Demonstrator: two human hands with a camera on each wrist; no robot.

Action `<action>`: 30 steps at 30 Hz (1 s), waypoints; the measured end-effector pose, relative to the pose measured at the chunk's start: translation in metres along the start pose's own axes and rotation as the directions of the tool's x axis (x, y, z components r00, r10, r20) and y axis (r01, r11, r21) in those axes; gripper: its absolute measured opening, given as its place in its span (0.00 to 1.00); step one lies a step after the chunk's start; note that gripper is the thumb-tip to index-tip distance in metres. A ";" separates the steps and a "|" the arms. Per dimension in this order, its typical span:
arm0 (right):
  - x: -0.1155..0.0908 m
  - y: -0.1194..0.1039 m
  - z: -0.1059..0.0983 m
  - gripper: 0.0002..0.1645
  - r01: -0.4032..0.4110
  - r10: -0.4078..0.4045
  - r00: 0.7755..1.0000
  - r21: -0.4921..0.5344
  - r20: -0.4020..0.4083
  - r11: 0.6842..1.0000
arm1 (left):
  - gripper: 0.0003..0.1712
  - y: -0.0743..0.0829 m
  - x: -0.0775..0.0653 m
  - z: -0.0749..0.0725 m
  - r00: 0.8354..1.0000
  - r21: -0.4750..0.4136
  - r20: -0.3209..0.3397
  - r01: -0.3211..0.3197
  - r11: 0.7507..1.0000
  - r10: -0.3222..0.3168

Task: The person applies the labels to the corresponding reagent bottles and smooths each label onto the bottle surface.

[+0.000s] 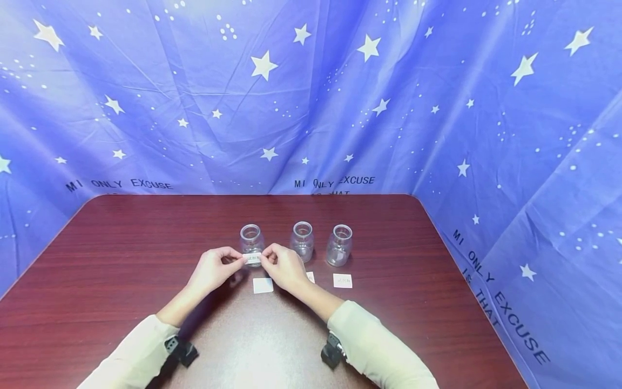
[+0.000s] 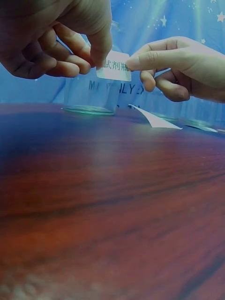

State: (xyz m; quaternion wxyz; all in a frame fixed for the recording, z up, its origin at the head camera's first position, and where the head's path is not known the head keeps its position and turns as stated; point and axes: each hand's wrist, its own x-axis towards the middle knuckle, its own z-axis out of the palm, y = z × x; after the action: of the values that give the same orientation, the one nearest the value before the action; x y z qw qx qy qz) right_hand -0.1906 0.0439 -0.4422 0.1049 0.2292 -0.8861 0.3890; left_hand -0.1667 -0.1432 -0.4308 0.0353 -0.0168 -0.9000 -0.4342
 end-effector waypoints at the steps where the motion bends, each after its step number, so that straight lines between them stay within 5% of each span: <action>1: 0.000 0.000 0.000 0.04 -0.001 0.001 1.000 -0.001 -0.002 1.000 | 0.04 0.000 0.000 0.000 1.000 0.008 -0.003 -0.004 1.000 0.004; 11: 0.001 0.000 0.002 0.05 -0.030 0.030 1.000 -0.026 -0.007 0.999 | 0.04 0.004 -0.001 -0.002 0.998 0.129 -0.047 -0.046 0.991 0.052; 30: 0.002 0.003 0.002 0.05 -0.024 0.024 0.999 -0.008 -0.025 1.000 | 0.06 0.003 0.000 -0.002 0.997 0.138 -0.052 -0.049 0.989 0.057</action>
State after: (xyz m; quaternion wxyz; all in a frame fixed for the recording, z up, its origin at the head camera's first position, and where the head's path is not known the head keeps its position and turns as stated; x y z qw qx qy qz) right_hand -0.1932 0.0438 -0.4445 0.1122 0.2131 -0.8890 0.3894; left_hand -0.1662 -0.1433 -0.4271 0.0730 -0.0262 -0.9254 -0.3709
